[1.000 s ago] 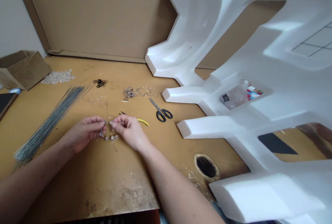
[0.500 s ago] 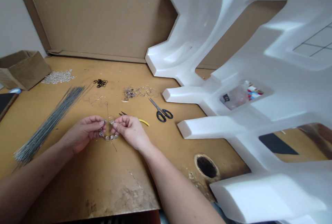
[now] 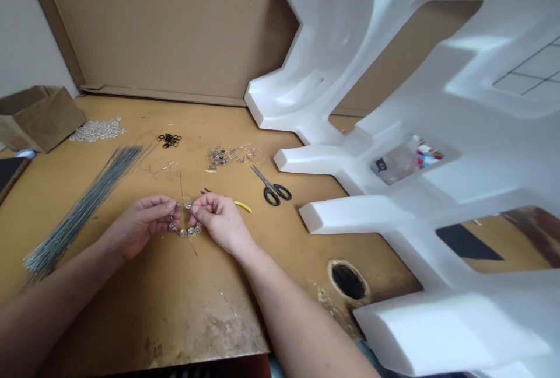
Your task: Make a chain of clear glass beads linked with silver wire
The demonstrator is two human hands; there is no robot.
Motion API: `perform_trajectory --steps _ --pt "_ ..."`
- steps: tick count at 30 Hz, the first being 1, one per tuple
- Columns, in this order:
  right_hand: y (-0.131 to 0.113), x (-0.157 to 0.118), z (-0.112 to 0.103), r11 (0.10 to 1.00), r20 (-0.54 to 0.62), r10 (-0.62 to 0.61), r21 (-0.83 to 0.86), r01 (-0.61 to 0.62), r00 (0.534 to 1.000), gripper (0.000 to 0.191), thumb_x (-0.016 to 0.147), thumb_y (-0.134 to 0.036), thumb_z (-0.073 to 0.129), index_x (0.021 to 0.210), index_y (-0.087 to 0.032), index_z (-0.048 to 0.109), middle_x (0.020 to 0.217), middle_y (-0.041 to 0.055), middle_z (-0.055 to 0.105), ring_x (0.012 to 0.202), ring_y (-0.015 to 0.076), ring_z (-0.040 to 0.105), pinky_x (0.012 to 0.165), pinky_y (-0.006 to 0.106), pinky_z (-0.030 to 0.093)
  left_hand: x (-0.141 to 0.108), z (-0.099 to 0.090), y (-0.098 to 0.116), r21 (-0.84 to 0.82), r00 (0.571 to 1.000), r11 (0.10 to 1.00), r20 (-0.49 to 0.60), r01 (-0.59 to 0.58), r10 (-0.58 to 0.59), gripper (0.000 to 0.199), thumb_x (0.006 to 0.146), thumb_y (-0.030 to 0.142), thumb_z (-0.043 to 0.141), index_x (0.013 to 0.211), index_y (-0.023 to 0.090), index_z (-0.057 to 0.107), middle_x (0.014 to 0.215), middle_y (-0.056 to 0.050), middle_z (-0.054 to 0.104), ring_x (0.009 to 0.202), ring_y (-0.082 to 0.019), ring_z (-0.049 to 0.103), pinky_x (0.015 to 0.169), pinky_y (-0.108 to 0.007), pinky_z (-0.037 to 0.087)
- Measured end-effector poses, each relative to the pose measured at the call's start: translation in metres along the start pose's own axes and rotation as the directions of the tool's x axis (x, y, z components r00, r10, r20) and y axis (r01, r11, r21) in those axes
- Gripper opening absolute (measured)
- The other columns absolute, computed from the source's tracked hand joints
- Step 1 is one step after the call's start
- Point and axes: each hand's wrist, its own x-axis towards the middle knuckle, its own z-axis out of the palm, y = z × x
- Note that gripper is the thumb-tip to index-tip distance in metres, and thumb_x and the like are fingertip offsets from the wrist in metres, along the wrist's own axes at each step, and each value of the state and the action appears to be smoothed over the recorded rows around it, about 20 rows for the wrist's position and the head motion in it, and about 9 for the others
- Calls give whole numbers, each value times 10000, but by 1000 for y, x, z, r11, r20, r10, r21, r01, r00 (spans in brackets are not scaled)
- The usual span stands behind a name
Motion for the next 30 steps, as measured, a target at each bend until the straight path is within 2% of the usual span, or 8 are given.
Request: perform_trajectory --steps 13,30 --pt "1 -1 1 1000 -19 -24 16 24 1000 152 669 -277 613 615 -162 530 523 -24 564 471 76 470 536 239 374 -1 3 0 61 998 997 -54 -36 39 222 577 323 687 609 133 577 559 -5 610 500 -86 543 548 -219 432" --pt "-1 -2 4 998 -9 -46 -51 45 999 210 661 -351 626 695 -163 539 516 -41 534 462 74 461 509 222 353 -1 6 -2 103 995 991 -51 -84 90 191 602 305 657 582 139 564 533 7 586 495 -80 513 545 -221 406"
